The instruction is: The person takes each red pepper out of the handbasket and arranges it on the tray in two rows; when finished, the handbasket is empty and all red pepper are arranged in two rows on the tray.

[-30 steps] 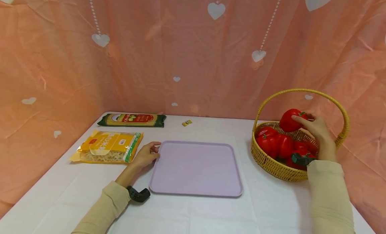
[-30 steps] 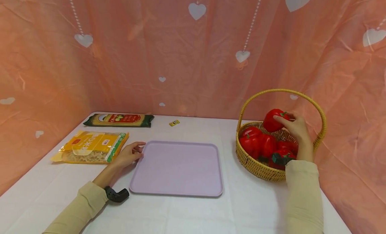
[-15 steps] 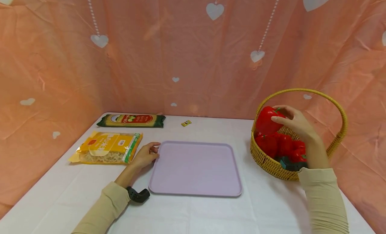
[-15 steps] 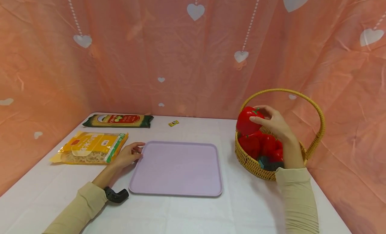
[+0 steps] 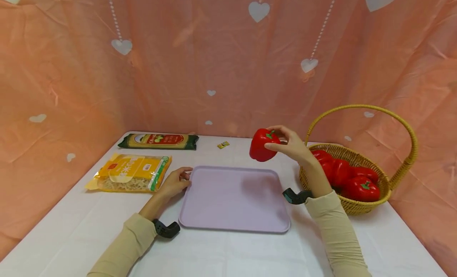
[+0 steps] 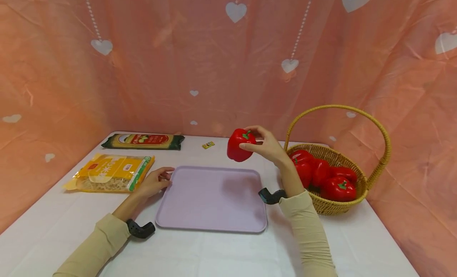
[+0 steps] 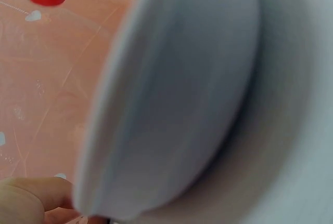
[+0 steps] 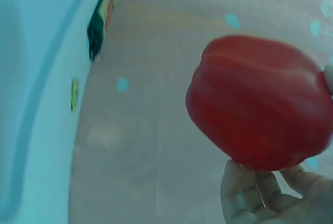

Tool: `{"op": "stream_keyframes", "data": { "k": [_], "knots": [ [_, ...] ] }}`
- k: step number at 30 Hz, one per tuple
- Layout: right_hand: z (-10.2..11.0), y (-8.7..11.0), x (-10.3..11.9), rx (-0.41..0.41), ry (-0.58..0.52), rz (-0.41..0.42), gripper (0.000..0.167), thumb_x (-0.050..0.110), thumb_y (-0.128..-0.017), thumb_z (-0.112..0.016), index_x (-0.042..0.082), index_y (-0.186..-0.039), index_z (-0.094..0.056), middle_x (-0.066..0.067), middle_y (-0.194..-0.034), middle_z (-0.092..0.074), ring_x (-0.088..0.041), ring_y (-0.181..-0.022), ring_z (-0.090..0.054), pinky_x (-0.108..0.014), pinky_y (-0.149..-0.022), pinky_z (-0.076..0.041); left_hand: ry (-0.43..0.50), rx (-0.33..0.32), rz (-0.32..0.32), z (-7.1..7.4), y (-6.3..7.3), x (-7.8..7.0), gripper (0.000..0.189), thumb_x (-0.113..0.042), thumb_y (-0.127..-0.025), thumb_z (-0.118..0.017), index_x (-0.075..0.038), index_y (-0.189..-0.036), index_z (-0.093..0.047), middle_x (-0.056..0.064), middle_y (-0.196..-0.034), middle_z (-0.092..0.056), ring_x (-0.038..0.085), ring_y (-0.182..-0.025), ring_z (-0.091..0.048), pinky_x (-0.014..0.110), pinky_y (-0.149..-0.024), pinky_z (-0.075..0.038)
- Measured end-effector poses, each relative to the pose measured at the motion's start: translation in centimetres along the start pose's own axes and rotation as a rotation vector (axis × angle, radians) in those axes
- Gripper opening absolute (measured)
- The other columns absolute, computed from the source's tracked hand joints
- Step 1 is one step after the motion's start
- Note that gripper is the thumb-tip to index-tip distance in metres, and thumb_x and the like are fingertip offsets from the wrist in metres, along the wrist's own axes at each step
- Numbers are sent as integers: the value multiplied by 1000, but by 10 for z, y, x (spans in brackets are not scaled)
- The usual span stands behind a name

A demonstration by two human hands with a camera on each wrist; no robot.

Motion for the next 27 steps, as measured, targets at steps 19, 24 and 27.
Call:
{"op": "stream_keyframes", "data": {
  "k": [19,24,27],
  "knots": [
    [-116,-48,-14,22,-62,8,54,26,-78,-73,13,-126,-53,-6,-119,-55,-25,-109,-49,-35,-77,-52,-4,-16,-37,-2,1,1,49,2,-83,-58,1,-131,-47,13,-97,-52,19,-76,-48,24,-65,-45],
    [-139,-54,-21,35,-32,-25,55,27,-77,-73,11,-125,-55,-6,-120,-55,-24,-108,-51,-34,-77,-52,8,-12,-19,-2,1,1,49,3,-84,-57,0,-132,-46,13,-99,-51,19,-77,-49,24,-66,-46],
    [-150,-57,-25,47,-15,-23,53,27,-77,-74,10,-124,-56,-5,-119,-55,-23,-107,-51,-33,-79,-51,12,-8,0,-1,1,1,49,2,-85,-58,-2,-133,-46,13,-100,-51,20,-78,-49,24,-68,-46]
  ]
}}
Point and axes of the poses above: each hand's wrist, its own y-axis away from the middle knuckle, its own z-axis out of the back of the hand, x = y × z, the point moved 4 cm from there along -y, towards the middle knuckle
